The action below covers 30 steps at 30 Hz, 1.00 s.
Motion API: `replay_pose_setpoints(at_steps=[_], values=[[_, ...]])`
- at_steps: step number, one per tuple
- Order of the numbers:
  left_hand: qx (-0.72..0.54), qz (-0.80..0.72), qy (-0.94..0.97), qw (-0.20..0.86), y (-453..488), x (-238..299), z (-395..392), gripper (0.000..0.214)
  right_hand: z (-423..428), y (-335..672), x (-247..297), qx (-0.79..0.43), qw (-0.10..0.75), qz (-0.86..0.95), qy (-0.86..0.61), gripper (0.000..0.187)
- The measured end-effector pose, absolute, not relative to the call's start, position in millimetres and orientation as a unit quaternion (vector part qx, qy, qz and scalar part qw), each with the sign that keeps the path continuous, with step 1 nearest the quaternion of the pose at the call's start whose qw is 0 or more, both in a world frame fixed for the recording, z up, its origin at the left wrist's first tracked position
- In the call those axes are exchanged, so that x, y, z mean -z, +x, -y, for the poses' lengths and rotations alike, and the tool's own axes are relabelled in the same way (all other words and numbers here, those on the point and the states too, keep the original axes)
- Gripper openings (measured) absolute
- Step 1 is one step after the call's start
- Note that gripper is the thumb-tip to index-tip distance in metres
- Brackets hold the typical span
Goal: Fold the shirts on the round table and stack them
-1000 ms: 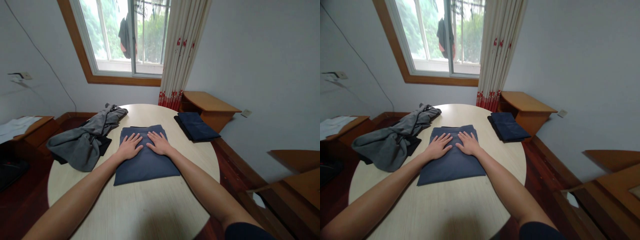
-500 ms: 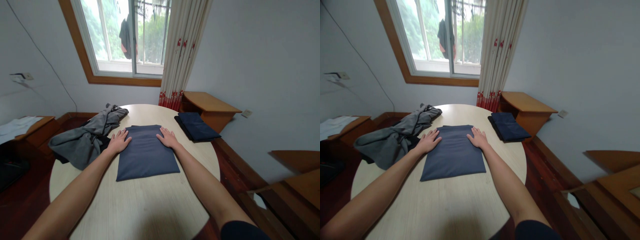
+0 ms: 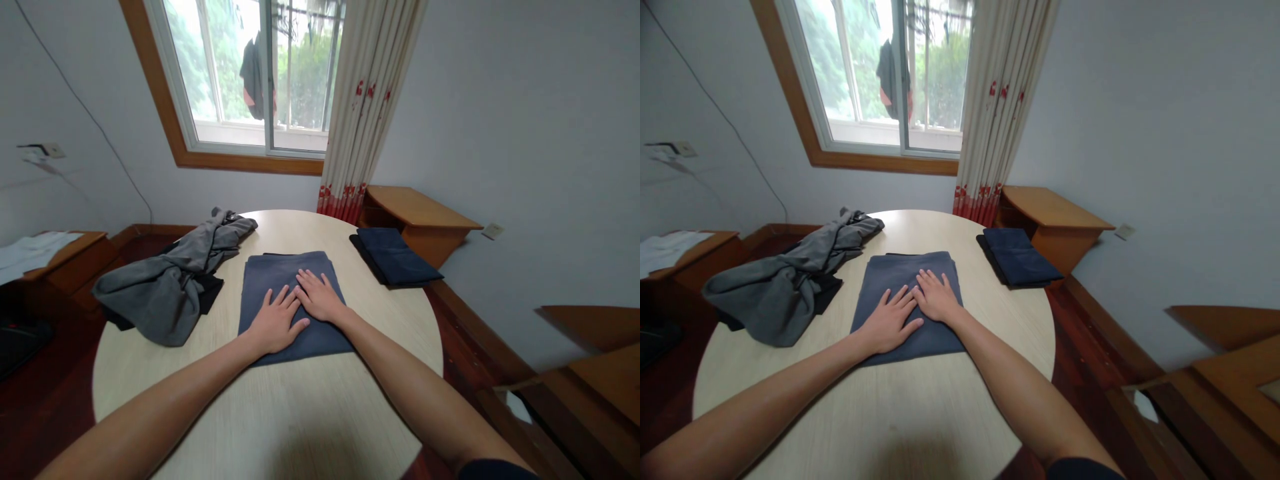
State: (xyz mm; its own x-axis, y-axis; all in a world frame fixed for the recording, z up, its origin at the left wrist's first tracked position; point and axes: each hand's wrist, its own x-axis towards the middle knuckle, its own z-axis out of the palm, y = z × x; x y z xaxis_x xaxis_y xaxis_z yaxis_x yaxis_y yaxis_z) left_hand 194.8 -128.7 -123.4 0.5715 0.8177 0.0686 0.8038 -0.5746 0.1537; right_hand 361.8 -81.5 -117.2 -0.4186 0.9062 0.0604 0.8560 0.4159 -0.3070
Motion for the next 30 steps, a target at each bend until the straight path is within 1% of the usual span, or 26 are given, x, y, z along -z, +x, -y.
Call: replay_pose_setpoints(at_steps=[8, 18, 22, 26, 28, 30], values=[[-0.073, -0.49, 0.866, 0.058, 180, 123, 115, 0.062, 72, 375, 118, -0.109, 0.117, 0.812, -0.562, 0.057], [-0.059, -0.561, 0.822, 0.083, 141, 120, 81, 0.063, 54, 401, 123, -0.124, 0.118, 0.772, -0.613, 0.057], [-0.067, -0.544, 0.826, 0.129, 114, 123, 66, 0.065, 45, 419, 125, -0.139, 0.12, 0.761, -0.622, 0.057], [-0.074, -0.485, 0.856, 0.163, 76, 118, 55, 0.059, 42, 453, 122, -0.156, 0.104, 0.762, -0.62, 0.056], [-0.072, -0.459, 0.866, 0.186, 61, 111, 55, 0.058, 43, 471, 121, -0.172, 0.095, 0.774, -0.602, 0.061], [-0.063, -0.441, 0.873, 0.2, 54, 104, 59, 0.062, 46, 484, 121, -0.197, 0.098, 0.793, -0.568, 0.072]])
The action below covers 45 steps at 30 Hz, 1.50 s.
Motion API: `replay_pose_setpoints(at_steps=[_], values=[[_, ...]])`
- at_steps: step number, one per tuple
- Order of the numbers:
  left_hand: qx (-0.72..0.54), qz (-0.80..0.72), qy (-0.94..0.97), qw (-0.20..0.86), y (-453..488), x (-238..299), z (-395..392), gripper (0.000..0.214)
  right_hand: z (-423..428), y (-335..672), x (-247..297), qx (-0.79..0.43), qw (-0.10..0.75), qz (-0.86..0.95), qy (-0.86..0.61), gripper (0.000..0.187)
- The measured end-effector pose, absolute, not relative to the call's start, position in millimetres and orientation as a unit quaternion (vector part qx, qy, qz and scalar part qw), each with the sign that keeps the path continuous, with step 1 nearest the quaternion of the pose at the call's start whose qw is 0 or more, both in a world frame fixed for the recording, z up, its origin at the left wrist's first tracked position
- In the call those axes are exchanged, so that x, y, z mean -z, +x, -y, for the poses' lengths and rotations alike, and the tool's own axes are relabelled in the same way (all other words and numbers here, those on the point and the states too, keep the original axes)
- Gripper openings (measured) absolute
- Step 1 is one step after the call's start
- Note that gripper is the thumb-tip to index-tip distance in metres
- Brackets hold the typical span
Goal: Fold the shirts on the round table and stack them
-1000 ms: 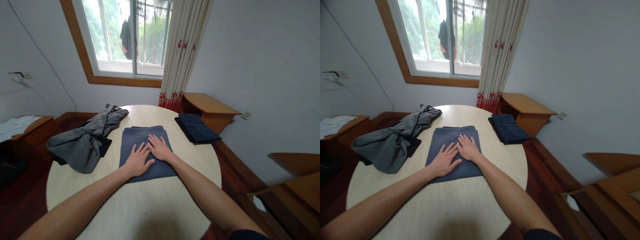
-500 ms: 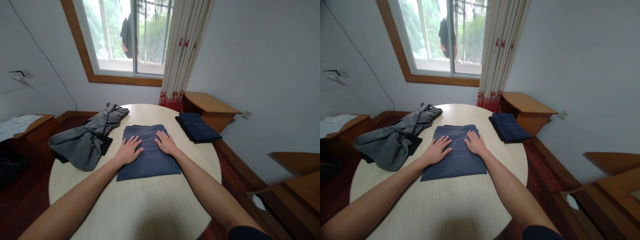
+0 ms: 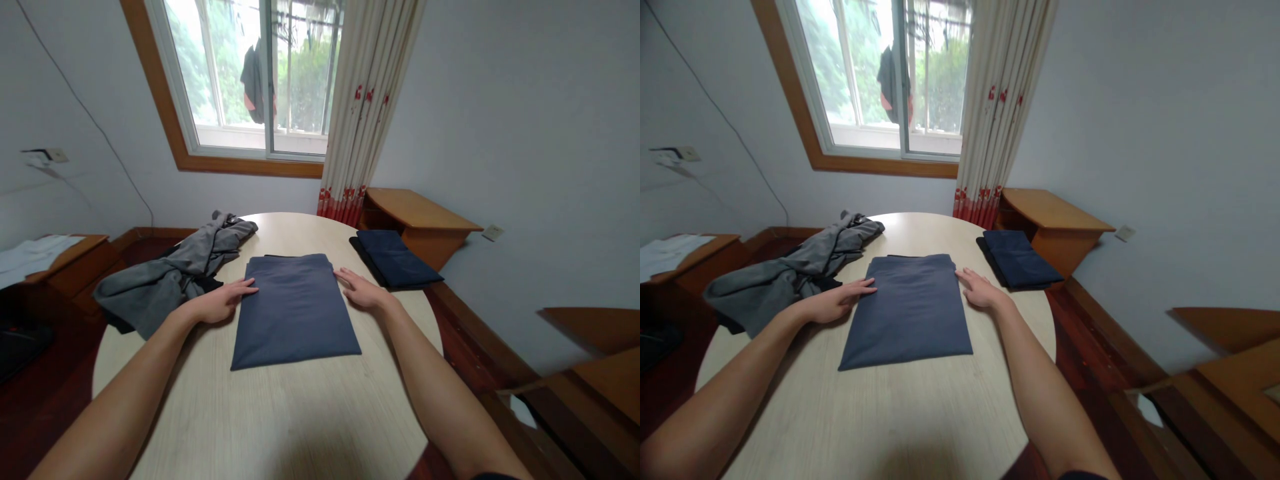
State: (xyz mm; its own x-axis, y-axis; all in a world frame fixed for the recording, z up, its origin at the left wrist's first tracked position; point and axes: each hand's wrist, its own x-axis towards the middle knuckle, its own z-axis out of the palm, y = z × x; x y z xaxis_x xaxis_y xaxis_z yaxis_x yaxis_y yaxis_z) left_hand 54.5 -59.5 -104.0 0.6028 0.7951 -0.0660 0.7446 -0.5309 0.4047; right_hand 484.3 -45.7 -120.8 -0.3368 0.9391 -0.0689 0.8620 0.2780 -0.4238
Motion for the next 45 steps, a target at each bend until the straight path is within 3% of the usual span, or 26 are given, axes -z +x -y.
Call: replay_pose_setpoints(at_steps=[3, 6, 8, 12, 16, 21, 25, 30, 39, 45], values=[[-0.034, -0.415, 0.888, 0.197, 58, 95, 69, 0.073, 51, 491, 120, -0.238, 0.106, 0.822, -0.506, 0.091], [-0.003, -0.395, 0.897, 0.199, 69, 92, 77, 0.082, 56, 482, 114, -0.267, 0.092, 0.844, -0.455, 0.095], [-0.001, -0.391, 0.898, 0.204, 75, 92, 79, 0.073, 60, 475, 107, -0.278, 0.09, 0.852, -0.435, 0.082], [-0.057, -0.38, 0.889, 0.249, 74, 86, 76, 0.034, 65, 470, 92, -0.297, 0.128, 0.84, -0.435, 0.038], [-0.159, -0.369, 0.845, 0.352, 68, 82, 70, 0.035, 62, 473, 93, -0.342, 0.223, 0.807, -0.427, 0.021], [-0.344, -0.502, 0.696, 0.382, 77, 100, 58, 0.046, 43, 463, 120, -0.332, 0.394, 0.702, -0.491, 0.034], [-0.395, -0.555, 0.612, 0.402, 82, 118, 48, 0.061, 33, 453, 134, -0.307, 0.408, 0.658, -0.553, 0.046], [-0.386, -0.539, 0.601, 0.446, 77, 119, 50, 0.101, 37, 454, 132, -0.336, 0.403, 0.669, -0.527, 0.067], [-0.329, -0.574, 0.657, 0.362, 80, 116, 55, 0.053, 33, 456, 134, -0.299, 0.41, 0.648, -0.569, 0.038], [-0.284, -0.625, 0.633, 0.358, 82, 107, 59, 0.047, 39, 460, 123, -0.282, 0.393, 0.634, -0.603, 0.03]])
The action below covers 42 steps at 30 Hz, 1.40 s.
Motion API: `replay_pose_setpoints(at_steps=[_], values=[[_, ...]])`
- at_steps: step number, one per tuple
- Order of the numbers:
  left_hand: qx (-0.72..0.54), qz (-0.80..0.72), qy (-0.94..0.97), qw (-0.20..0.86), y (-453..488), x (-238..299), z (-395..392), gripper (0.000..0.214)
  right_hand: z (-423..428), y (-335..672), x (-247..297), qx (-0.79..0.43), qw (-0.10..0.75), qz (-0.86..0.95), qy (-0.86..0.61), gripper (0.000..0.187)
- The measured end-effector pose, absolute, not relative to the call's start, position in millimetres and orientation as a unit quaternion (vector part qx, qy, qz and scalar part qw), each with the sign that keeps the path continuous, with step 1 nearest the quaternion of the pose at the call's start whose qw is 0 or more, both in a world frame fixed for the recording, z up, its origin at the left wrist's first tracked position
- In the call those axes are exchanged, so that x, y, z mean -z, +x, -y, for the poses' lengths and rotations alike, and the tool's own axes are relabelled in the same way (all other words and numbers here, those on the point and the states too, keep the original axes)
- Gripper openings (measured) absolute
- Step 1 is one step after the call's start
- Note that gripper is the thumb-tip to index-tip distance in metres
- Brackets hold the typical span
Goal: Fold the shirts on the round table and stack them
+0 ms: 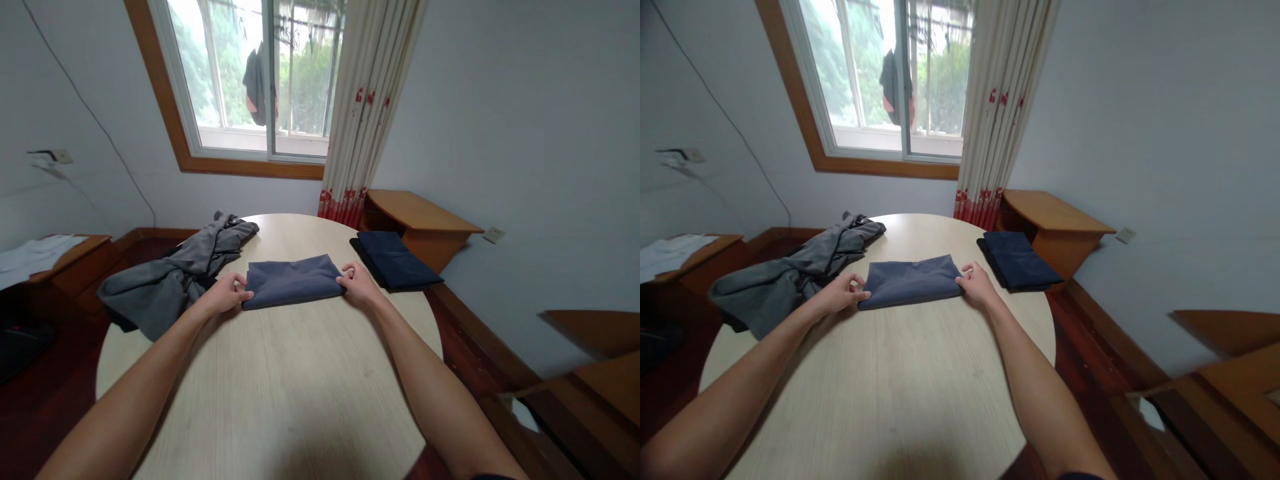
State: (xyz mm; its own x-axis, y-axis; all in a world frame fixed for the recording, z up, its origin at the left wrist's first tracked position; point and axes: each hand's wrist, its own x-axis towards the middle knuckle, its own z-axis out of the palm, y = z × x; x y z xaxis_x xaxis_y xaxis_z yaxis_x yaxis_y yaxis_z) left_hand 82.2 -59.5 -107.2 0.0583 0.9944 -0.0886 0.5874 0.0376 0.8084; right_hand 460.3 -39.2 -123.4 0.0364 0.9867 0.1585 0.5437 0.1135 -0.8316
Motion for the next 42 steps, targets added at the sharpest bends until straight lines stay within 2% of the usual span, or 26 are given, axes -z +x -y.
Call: replay_pose_setpoints(at_steps=[4, 8, 10, 13, 17, 22, 25, 29, 31, 37, 42], values=[[-0.236, -0.592, 0.65, 0.414, 82, 99, 66, 0.054, 48, 464, 113, -0.347, 0.316, 0.658, -0.589, 0.03], [-0.124, -0.522, 0.674, 0.508, 76, 90, 73, 0.061, 58, 477, 102, -0.435, 0.21, 0.674, -0.558, 0.046], [-0.081, -0.493, 0.668, 0.551, 73, 87, 74, 0.063, 60, 480, 100, -0.471, 0.193, 0.672, -0.538, 0.049], [-0.109, -0.522, 0.639, 0.555, 73, 88, 74, 0.062, 58, 475, 103, -0.485, 0.274, 0.644, -0.525, 0.049], [-0.282, -0.599, 0.564, 0.493, 83, 96, 68, 0.061, 49, 456, 115, -0.488, 0.397, 0.58, -0.517, 0.053], [-0.393, -0.574, 0.514, 0.502, 93, 108, 60, 0.083, 37, 446, 129, -0.455, 0.444, 0.577, -0.514, 0.061], [-0.415, -0.534, 0.529, 0.513, 92, 108, 58, 0.082, 30, 445, 134, -0.391, 0.468, 0.603, -0.514, 0.06], [-0.455, -0.509, 0.552, 0.479, 87, 100, 58, 0.076, 24, 443, 134, -0.303, 0.518, 0.618, -0.507, 0.047], [-0.473, -0.509, 0.561, 0.45, 86, 100, 57, 0.071, 23, 441, 134, -0.256, 0.523, 0.631, -0.513, 0.041], [-0.456, -0.55, 0.586, 0.38, 92, 117, 46, 0.051, 18, 434, 139, -0.163, 0.444, 0.68, -0.56, 0.027], [-0.439, -0.558, 0.58, 0.399, 89, 113, 51, 0.063, 18, 432, 136, -0.161, 0.424, 0.678, -0.579, 0.028]])
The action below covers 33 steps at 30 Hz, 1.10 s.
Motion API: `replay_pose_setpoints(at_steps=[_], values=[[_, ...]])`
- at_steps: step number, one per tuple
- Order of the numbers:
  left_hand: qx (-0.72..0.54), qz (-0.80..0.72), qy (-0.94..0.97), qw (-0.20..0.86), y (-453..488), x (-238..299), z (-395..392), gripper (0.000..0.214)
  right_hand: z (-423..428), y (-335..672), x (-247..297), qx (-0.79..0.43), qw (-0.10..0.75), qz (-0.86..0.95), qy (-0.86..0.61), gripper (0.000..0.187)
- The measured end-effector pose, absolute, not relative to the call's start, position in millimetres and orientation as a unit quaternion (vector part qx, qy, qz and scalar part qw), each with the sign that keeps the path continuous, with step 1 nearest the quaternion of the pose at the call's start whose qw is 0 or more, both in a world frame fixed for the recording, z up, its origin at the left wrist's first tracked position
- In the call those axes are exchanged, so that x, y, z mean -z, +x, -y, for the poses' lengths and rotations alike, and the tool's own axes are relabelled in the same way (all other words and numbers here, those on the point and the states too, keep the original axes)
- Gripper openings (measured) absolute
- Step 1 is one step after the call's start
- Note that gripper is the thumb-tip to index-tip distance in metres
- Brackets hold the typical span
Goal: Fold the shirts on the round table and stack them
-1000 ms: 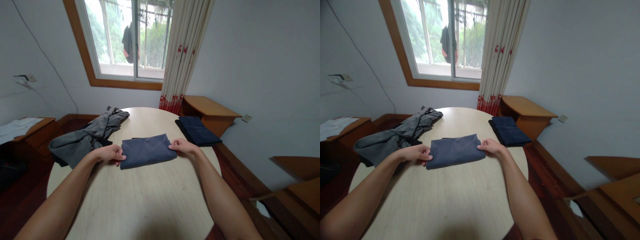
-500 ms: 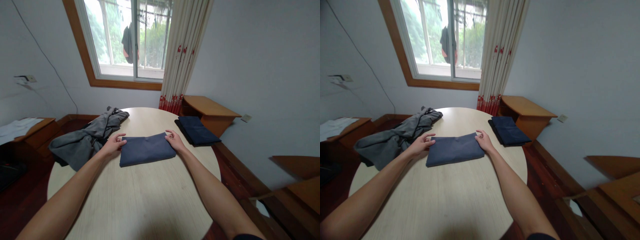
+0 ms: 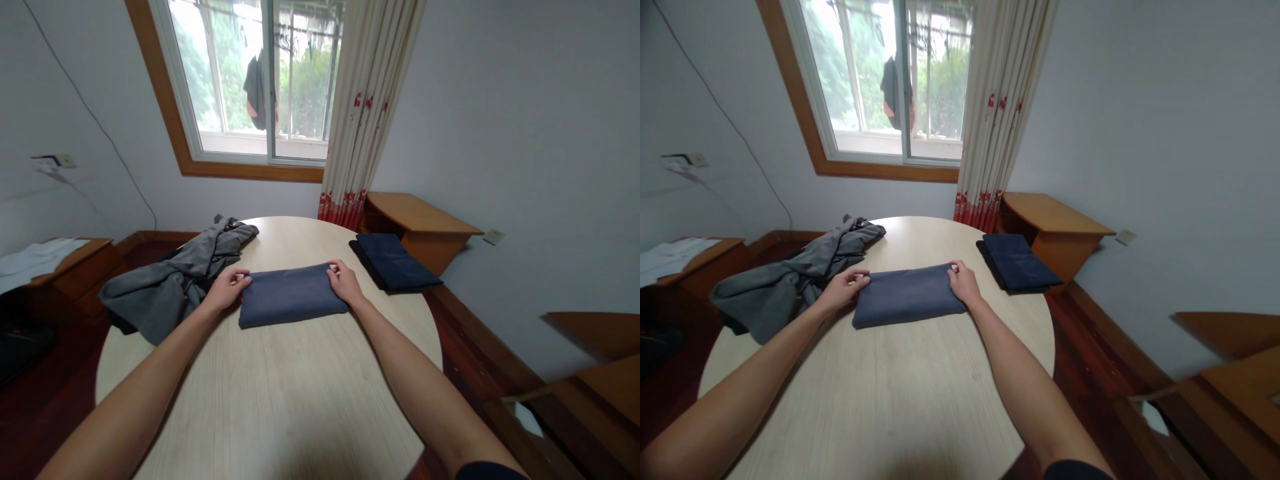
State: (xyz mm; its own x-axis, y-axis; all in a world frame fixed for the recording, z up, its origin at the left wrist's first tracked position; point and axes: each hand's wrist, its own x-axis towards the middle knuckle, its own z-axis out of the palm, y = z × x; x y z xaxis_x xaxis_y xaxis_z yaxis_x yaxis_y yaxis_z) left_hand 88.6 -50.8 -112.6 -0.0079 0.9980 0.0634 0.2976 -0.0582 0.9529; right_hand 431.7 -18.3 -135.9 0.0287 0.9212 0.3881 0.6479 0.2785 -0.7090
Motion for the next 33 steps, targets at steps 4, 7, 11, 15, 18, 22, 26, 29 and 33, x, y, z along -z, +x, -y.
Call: replay_pose_setpoints(at_steps=[4, 7, 11, 15, 18, 22, 26, 29, 33], values=[[-0.344, -0.541, 0.585, 0.498, 82, 98, 65, 0.08, 27, 436, 125, -0.186, 0.392, 0.678, -0.593, 0.038], [-0.303, -0.536, 0.579, 0.534, 81, 95, 70, 0.08, 37, 445, 118, -0.264, 0.372, 0.676, -0.579, 0.049], [-0.315, -0.531, 0.588, 0.523, 82, 98, 69, 0.073, 53, 455, 112, -0.448, 0.347, 0.643, -0.515, 0.064], [-0.332, -0.528, 0.602, 0.498, 82, 95, 68, 0.069, 57, 454, 112, -0.517, 0.384, 0.593, -0.483, 0.074], [-0.344, -0.53, 0.603, 0.487, 84, 92, 68, 0.069, 51, 451, 114, -0.447, 0.408, 0.61, -0.512, 0.069], [-0.346, -0.545, 0.591, 0.483, 86, 90, 70, 0.069, 45, 455, 116, -0.357, 0.395, 0.64, -0.554, 0.062], [-0.277, -0.559, 0.581, 0.523, 79, 87, 75, 0.068, 53, 470, 111, -0.405, 0.335, 0.64, -0.56, 0.067], [-0.196, -0.545, 0.612, 0.539, 72, 83, 80, 0.065, 63, 480, 103, -0.452, 0.304, 0.635, -0.548, 0.068], [-0.133, -0.519, 0.659, 0.528, 71, 79, 86, 0.058, 68, 486, 95, -0.49, 0.269, 0.639, -0.528, 0.068]])
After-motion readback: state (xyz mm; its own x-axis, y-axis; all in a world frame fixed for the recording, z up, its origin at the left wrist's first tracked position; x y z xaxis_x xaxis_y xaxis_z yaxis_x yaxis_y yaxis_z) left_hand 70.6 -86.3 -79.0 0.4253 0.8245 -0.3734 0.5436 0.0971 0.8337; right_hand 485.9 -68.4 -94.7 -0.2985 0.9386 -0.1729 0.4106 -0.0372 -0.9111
